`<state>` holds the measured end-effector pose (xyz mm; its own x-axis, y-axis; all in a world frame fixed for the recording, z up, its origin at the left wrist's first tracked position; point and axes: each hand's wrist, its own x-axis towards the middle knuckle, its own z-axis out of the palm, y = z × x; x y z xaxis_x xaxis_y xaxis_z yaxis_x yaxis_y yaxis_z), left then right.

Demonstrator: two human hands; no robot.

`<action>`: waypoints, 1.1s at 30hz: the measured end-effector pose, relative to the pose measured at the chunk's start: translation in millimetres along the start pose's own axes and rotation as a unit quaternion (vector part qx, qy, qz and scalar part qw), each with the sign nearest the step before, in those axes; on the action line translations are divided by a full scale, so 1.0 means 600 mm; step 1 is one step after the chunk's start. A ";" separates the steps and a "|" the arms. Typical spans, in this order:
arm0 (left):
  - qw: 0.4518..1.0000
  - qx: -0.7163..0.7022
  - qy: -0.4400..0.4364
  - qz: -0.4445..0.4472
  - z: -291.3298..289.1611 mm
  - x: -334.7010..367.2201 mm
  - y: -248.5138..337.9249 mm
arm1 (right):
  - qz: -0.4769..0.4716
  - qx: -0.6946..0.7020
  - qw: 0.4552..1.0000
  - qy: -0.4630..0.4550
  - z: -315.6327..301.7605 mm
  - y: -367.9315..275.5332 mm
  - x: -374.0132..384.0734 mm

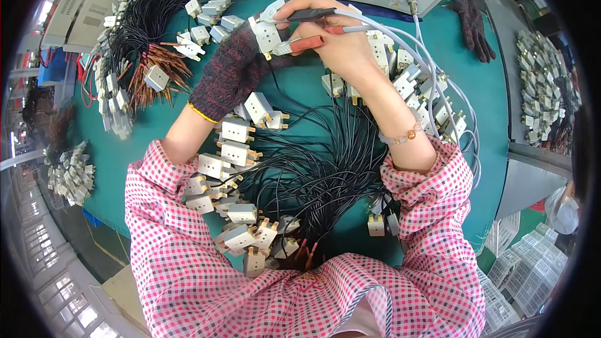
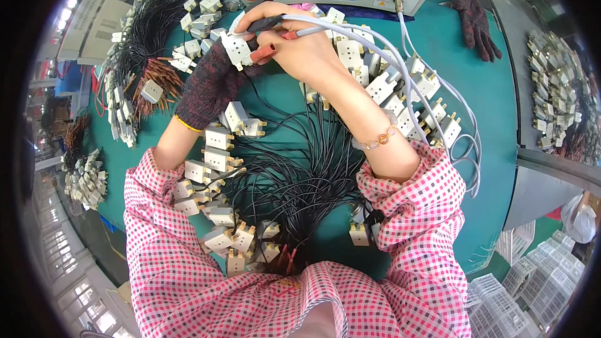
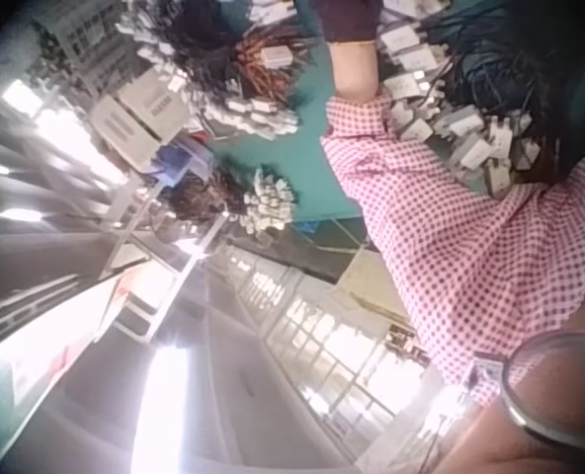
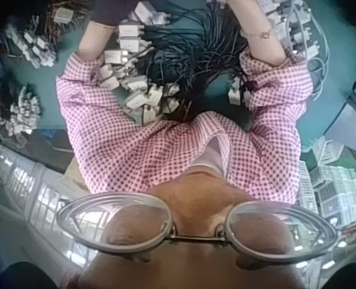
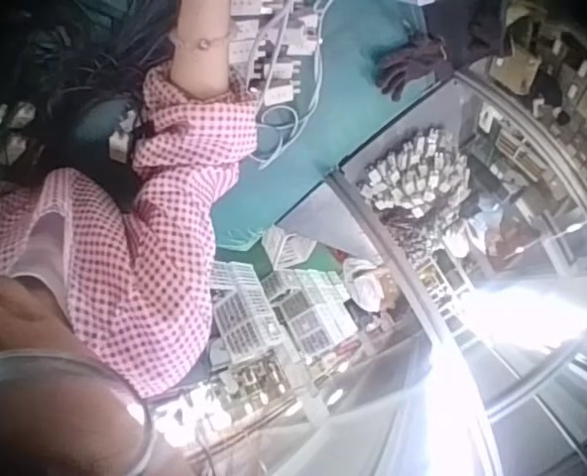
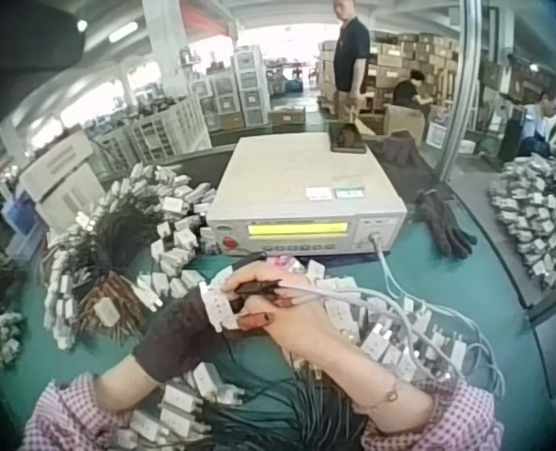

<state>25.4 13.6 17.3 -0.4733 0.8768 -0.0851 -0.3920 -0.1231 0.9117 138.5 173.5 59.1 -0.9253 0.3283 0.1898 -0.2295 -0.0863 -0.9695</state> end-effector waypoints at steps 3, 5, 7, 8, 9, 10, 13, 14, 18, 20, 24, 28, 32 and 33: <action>1.000 0.003 0.015 -0.012 -0.007 -0.001 -0.002 | -0.003 -0.001 1.000 -0.011 0.000 0.001 0.001; 0.993 -0.107 0.018 -0.049 -0.005 -0.001 0.002 | -0.041 -0.080 0.996 -0.002 -0.001 0.006 0.002; 0.990 -0.131 0.010 -0.046 0.007 0.003 0.005 | -0.066 -0.069 0.995 0.015 -0.008 0.014 0.002; 0.987 -0.154 0.003 -0.044 0.012 0.005 0.005 | -0.090 -0.057 0.994 0.031 -0.012 0.017 0.001; 0.987 -0.152 0.004 -0.042 0.002 0.004 0.001 | -0.092 -0.055 0.994 0.029 -0.008 0.014 0.001; 0.998 0.046 0.034 0.004 -0.013 0.003 -0.007 | -0.085 -0.049 0.995 0.016 -0.004 0.011 -0.001; 0.972 0.226 0.062 0.034 -0.026 0.004 -0.017 | -0.159 -0.146 0.976 0.013 0.000 0.007 -0.001; 0.976 0.209 0.063 0.020 -0.025 0.005 -0.018 | -0.126 -0.112 0.986 0.009 -0.001 0.004 -0.003; 0.982 0.175 0.063 0.028 -0.018 0.007 -0.017 | -0.103 -0.095 0.990 0.002 -0.004 0.005 -0.003; 0.999 0.015 0.041 -0.021 -0.021 0.006 -0.014 | -0.108 -0.092 0.990 0.004 -0.005 0.008 -0.002; 0.932 0.342 0.058 0.103 -0.087 0.007 -0.056 | -0.094 -0.068 0.993 -0.005 0.001 0.006 -0.002; 0.912 0.383 0.061 0.135 -0.070 -0.001 -0.053 | -0.084 -0.069 0.994 0.000 -0.002 0.005 -0.002; 0.833 0.507 0.011 0.220 -0.071 -0.003 -0.046 | -0.068 -0.082 0.994 -0.005 -0.002 0.002 -0.004; 0.833 0.507 0.011 0.220 -0.069 -0.003 -0.043 | -0.068 -0.084 0.994 -0.005 -0.002 0.003 -0.003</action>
<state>3.9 -4.1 -22.4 -0.4147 0.8403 0.3492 0.6863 0.0369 0.7264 140.3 173.5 56.9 -0.8923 0.3165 0.3219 -0.3001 0.1168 -0.9467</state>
